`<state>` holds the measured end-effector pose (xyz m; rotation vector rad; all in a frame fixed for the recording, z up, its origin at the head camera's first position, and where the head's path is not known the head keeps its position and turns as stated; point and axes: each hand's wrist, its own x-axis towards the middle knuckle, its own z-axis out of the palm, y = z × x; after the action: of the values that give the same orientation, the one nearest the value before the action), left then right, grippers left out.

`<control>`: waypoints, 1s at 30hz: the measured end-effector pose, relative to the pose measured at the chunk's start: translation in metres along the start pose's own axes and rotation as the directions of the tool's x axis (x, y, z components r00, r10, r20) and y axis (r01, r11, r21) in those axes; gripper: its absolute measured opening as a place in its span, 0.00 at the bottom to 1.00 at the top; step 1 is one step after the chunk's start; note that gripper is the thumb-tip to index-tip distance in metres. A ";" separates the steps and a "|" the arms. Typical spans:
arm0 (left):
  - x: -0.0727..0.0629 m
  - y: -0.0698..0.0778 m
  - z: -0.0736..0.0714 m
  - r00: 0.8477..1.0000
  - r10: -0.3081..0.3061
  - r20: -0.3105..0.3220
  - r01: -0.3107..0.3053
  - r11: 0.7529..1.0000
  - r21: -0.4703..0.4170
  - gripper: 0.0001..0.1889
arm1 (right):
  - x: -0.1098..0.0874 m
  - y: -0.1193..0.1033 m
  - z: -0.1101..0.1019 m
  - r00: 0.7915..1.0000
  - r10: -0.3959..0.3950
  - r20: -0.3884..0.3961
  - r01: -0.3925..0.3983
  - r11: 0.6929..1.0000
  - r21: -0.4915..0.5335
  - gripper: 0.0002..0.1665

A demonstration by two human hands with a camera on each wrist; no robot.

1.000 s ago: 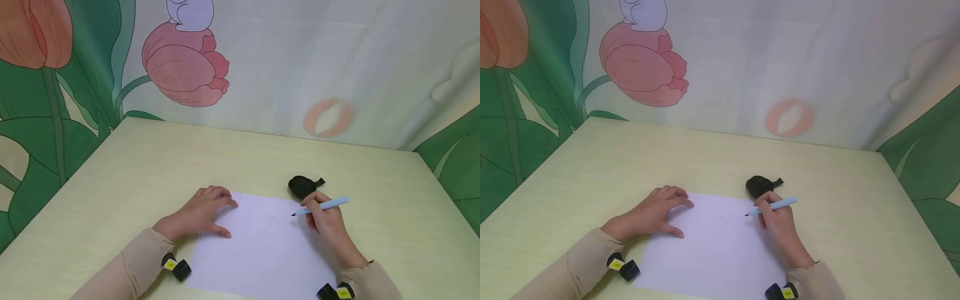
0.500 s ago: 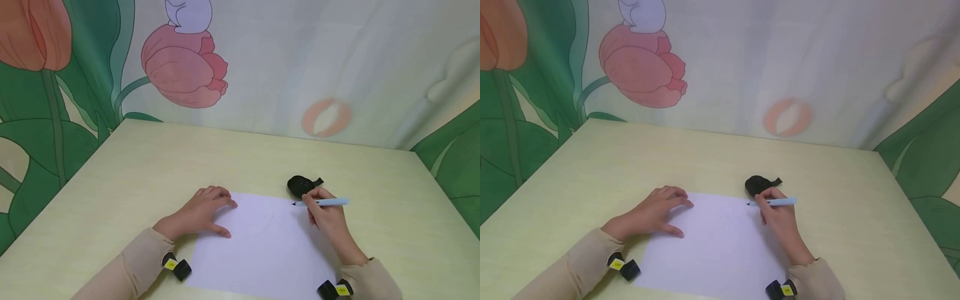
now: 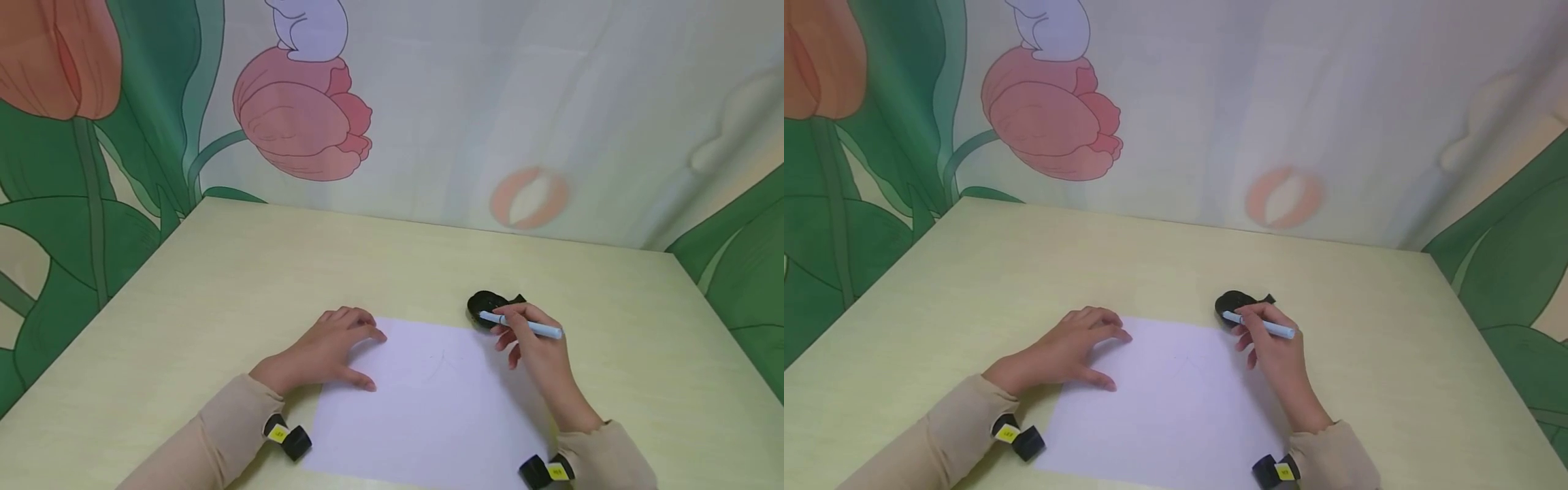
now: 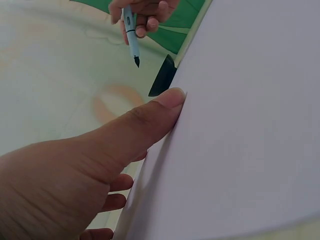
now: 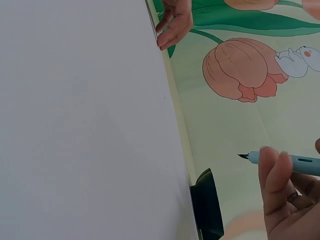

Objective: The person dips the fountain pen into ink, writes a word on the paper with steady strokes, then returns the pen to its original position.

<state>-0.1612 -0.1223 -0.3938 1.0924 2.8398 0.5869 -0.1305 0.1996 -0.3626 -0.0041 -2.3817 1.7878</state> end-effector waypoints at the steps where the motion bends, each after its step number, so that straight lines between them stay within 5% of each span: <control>1: 0.000 0.000 0.000 1.000 -0.001 0.000 0.001 1.000 -0.001 0.35 | 0.000 0.000 -0.001 1.000 -0.006 0.000 0.006 1.000 0.025 0.18; 7: 0.000 0.000 0.000 1.000 -0.001 0.002 0.001 1.000 -0.013 0.35 | 0.000 -0.003 -0.005 1.000 -0.008 -0.029 0.012 0.992 0.124 0.23; 13: -0.001 0.002 0.000 1.000 -0.001 0.003 0.001 1.000 -0.015 0.35 | 0.003 -0.005 -0.009 0.989 0.091 -0.121 -0.076 0.989 0.125 0.11; 17: -0.001 0.003 -0.001 1.000 -0.004 0.003 0.004 1.000 -0.008 0.35 | 0.004 -0.001 -0.013 0.988 0.055 -0.142 -0.031 0.986 0.165 0.05; 30: 0.000 0.004 -0.002 1.000 -0.011 0.011 0.011 1.000 -0.011 0.35 | 0.009 0.016 -0.029 0.987 0.034 -0.156 0.017 0.950 0.313 0.15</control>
<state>-0.1589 -0.1205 -0.3905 1.0745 2.8283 0.5930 -0.1371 0.2323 -0.3692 -0.1143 -1.9708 2.0648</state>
